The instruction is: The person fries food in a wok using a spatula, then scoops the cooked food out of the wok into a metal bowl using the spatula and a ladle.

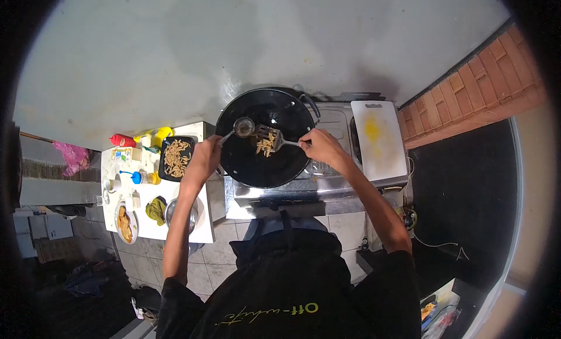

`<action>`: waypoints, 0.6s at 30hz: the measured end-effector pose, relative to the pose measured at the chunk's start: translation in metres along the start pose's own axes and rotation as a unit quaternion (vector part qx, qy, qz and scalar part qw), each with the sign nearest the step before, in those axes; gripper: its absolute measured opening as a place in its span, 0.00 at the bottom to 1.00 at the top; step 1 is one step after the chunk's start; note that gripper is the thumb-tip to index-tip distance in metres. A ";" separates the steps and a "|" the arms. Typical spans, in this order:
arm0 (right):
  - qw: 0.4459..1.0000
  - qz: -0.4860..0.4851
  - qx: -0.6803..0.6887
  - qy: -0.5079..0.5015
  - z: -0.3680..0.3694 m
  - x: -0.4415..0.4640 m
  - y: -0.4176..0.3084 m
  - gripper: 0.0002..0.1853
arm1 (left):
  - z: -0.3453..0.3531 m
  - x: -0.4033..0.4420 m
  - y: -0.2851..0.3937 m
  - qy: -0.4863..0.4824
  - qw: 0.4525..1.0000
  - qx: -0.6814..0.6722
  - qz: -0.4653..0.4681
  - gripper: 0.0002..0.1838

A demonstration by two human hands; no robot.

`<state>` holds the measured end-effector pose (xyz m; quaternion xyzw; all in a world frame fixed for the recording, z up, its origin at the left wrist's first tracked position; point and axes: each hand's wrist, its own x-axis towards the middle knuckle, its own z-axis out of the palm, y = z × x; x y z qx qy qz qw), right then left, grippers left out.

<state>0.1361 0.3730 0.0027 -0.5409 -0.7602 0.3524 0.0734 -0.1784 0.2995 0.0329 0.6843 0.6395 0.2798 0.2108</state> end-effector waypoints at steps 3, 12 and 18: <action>1.000 -0.023 0.010 0.010 -0.009 -0.008 0.020 0.12 | -0.004 -0.010 0.005 0.013 0.998 0.043 -0.037 0.11; 0.968 0.024 -0.246 -0.052 -0.067 0.027 -0.022 0.15 | 0.057 -0.029 -0.021 -0.047 0.985 0.150 -0.065 0.05; 0.898 0.009 -0.418 -0.140 -0.034 0.071 -0.082 0.18 | 0.076 -0.024 -0.018 -0.015 0.989 0.139 -0.057 0.05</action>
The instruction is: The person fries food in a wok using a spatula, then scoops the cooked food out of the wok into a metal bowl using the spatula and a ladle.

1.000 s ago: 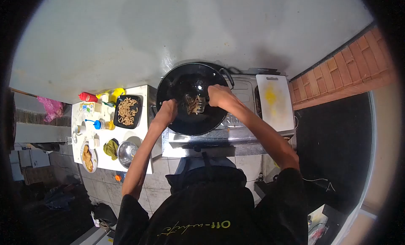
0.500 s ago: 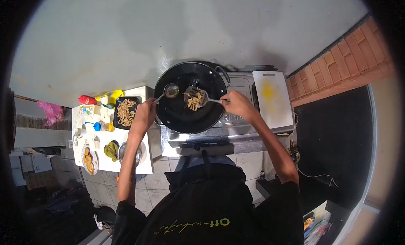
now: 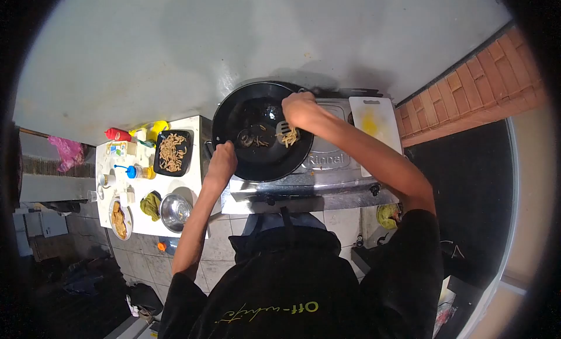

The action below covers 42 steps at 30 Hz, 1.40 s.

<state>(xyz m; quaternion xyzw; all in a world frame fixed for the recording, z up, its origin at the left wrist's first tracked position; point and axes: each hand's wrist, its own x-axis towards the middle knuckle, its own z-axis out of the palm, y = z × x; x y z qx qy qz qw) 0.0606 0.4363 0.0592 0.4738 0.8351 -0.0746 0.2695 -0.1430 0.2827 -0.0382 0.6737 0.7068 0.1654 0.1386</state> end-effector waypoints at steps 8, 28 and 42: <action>0.982 -0.022 0.185 0.016 0.065 0.008 0.005 0.13 | 0.014 0.000 -0.010 -0.021 0.998 -0.051 0.027 0.03; 0.969 -0.028 0.238 0.066 0.085 -0.018 0.059 0.12 | -0.004 0.035 -0.010 -0.004 1.000 -0.012 -0.001 0.07; 0.982 -0.002 0.184 0.041 0.047 0.004 -0.009 0.14 | 0.020 0.038 -0.021 -0.025 0.999 0.000 0.026 0.06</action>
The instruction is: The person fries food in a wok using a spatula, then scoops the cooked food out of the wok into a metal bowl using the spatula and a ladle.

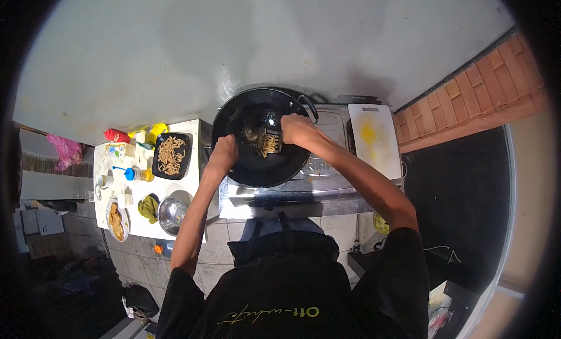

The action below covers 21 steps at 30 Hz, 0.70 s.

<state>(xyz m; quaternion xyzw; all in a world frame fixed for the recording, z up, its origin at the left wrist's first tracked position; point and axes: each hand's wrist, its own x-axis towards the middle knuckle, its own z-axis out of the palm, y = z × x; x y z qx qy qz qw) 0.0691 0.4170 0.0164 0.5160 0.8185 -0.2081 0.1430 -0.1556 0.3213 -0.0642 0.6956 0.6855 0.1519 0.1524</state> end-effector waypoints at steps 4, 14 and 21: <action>0.994 0.012 0.103 0.044 0.038 0.001 0.027 0.10 | -0.010 -0.005 0.001 0.014 0.999 -0.031 0.016 0.04; 0.979 -0.029 0.185 0.076 0.037 -0.027 0.048 0.11 | -0.067 -0.023 -0.002 0.058 0.994 -0.094 -0.027 0.09; 0.997 -0.020 0.059 0.045 0.006 -0.018 0.063 0.10 | -0.035 -0.025 -0.006 0.030 0.998 -0.050 -0.039 0.10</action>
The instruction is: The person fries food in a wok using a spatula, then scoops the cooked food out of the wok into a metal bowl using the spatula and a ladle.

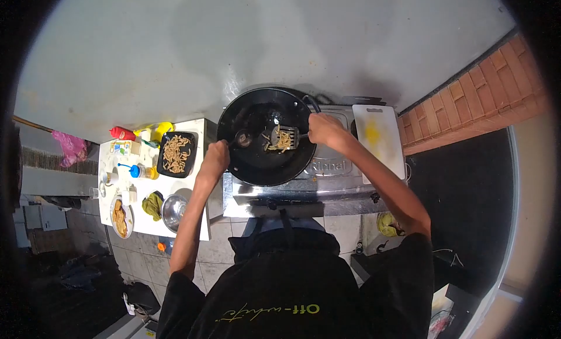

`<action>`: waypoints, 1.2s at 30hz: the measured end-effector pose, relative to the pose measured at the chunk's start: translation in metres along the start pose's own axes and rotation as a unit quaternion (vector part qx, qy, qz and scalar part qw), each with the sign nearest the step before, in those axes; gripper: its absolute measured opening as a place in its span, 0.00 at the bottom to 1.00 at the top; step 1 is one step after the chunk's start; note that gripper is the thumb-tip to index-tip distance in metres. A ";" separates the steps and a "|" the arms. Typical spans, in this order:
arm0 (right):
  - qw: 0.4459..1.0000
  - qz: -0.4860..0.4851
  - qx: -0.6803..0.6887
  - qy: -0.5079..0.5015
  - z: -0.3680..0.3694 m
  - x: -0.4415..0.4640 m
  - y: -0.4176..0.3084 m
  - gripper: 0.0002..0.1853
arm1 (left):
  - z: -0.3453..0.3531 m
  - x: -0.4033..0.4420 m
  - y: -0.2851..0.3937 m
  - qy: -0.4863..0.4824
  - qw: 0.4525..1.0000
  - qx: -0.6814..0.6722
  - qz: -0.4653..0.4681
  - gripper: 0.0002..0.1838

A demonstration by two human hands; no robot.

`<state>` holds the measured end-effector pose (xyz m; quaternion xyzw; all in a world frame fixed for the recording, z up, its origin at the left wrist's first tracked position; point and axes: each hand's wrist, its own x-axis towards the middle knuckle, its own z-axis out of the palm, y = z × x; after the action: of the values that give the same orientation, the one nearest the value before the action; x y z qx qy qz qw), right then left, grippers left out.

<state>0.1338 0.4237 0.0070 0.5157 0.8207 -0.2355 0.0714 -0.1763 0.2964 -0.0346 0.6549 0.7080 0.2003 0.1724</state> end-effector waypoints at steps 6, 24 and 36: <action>0.988 0.010 -0.143 -0.063 -0.030 0.019 -0.057 0.12 | 0.024 0.008 -0.002 -0.025 0.998 0.055 0.036 0.09; 0.984 -0.051 0.169 -0.002 0.046 0.003 -0.007 0.12 | -0.043 0.008 0.018 0.022 0.997 -0.070 0.022 0.13; 0.999 0.031 0.000 -0.012 -0.027 -0.010 0.001 0.11 | 0.007 0.011 0.004 -0.002 1.000 -0.019 -0.012 0.09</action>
<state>0.1425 0.4283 0.0335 0.5378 0.8035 -0.2396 0.0883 -0.1702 0.3080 -0.0386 0.6433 0.7117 0.2103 0.1882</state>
